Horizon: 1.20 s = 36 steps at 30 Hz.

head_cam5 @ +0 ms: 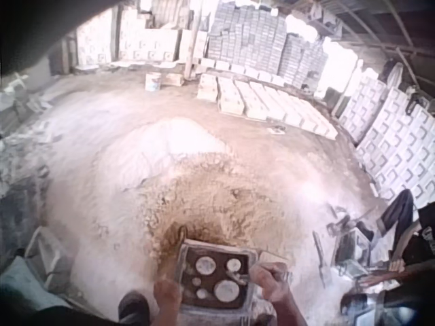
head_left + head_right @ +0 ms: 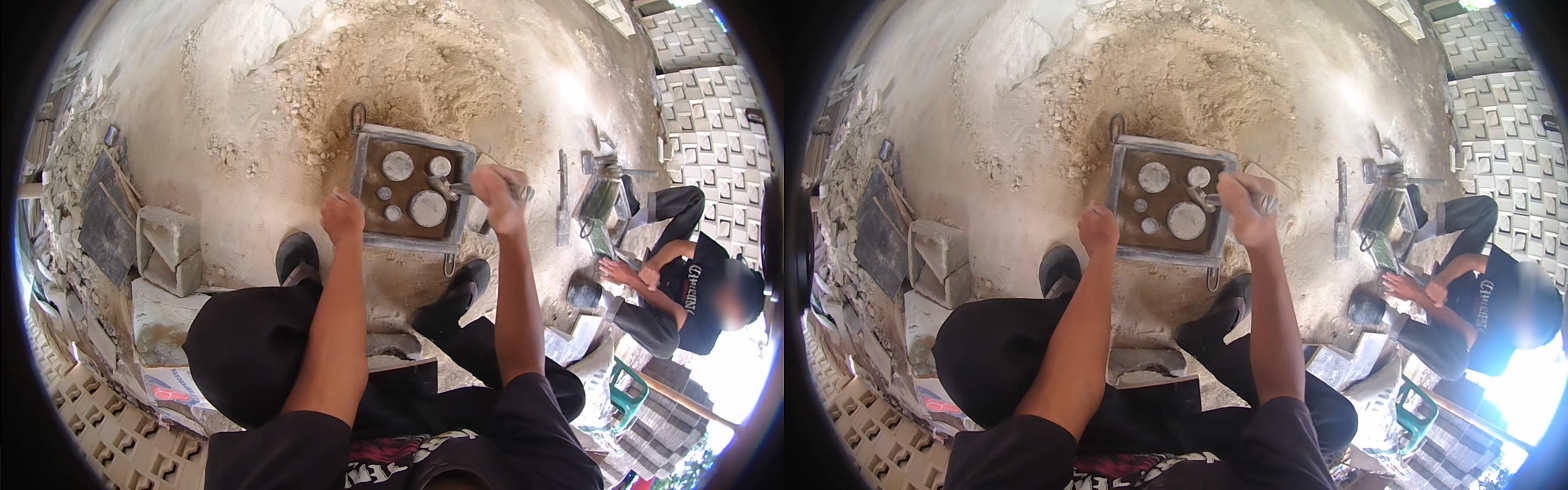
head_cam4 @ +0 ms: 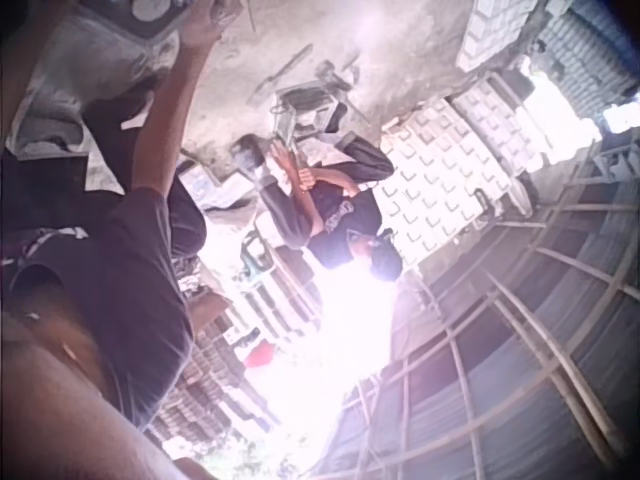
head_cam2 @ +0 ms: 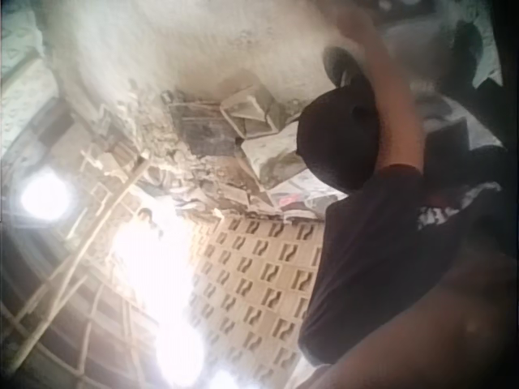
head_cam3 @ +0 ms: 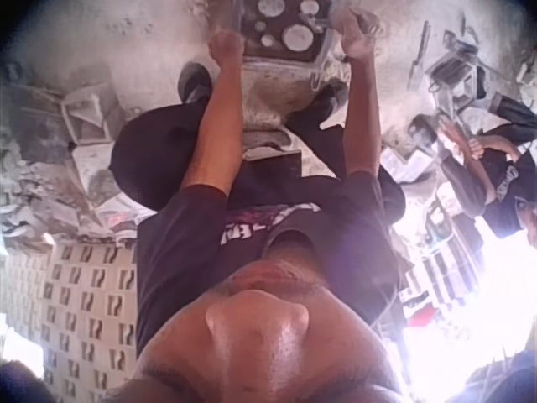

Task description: The person fills a metal mold with wet concrete using a trowel and then compacts the mixture using a tamping tool to create concrete blocks.

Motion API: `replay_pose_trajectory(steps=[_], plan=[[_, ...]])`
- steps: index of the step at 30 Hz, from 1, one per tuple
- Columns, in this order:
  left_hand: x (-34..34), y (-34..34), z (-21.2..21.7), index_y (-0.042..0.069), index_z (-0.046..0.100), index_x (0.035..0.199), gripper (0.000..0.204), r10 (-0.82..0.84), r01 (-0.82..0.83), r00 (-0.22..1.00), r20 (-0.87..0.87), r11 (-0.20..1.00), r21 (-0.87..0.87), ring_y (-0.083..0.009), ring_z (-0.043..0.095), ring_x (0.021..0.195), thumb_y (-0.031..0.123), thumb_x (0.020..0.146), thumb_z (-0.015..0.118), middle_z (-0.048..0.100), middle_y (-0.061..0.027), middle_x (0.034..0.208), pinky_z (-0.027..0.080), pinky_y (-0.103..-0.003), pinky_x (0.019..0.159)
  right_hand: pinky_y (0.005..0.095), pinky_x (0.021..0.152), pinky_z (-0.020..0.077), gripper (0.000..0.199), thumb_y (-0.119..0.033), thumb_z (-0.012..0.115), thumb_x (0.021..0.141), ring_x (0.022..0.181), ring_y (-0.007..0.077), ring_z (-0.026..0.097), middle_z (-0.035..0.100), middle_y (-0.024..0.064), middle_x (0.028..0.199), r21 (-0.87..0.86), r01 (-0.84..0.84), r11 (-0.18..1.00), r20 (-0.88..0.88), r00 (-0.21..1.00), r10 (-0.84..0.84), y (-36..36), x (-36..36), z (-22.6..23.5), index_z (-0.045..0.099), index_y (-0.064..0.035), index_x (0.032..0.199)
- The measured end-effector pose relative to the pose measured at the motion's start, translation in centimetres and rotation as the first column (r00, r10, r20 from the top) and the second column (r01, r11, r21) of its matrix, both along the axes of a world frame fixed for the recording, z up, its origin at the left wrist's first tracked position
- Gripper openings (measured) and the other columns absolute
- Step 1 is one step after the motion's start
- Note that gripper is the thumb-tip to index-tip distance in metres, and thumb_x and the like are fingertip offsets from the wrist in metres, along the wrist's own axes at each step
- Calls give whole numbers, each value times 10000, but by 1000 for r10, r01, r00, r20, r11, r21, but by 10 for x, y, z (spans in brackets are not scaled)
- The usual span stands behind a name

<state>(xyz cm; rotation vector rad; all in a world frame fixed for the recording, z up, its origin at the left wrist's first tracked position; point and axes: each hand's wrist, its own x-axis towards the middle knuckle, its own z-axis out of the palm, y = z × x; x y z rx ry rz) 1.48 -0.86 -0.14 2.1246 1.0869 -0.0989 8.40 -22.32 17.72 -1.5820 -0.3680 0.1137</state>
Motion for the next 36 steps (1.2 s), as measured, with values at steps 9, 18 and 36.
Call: replay_pose_trajectory(steps=[9, 18, 36], plan=[[2, -3, 13, -44, 653, 951, 502, 26, -29, 998, -65, 998, -46, -464, 599, 952, 329, 961, 317, 642, -286, 977, 448, -536, 884, 269, 443, 200, 358, -16, 438, 904, 483, 78, 317, 416, 4, 532, -200, 206, 958, 389, 914, -115, 14, -19, -23, 396, -40, 549], [2, -4, 8, -49, 662, 928, 504, 35, -35, 998, -54, 999, -1, -475, 611, 901, 326, 955, 326, 649, -285, 938, 463, -542, 852, 252, 450, 255, 473, -295, 427, 1018, 440, 82, 315, 380, -25, 515, -26, 716, 698, 98, 697, -711, 16, -7, -40, 365, -111, 587], [1, -1, 7, -50, 651, 923, 509, 64, -64, 998, -3, 998, -24, -475, 606, 915, 337, 960, 322, 642, -295, 949, 463, -540, 857, 252, 435, 247, 532, -352, 386, 1036, 437, 79, 295, 327, -22, 468, 12, 798, 602, 126, 596, -793, 45, -15, 0, 343, -116, 561]])
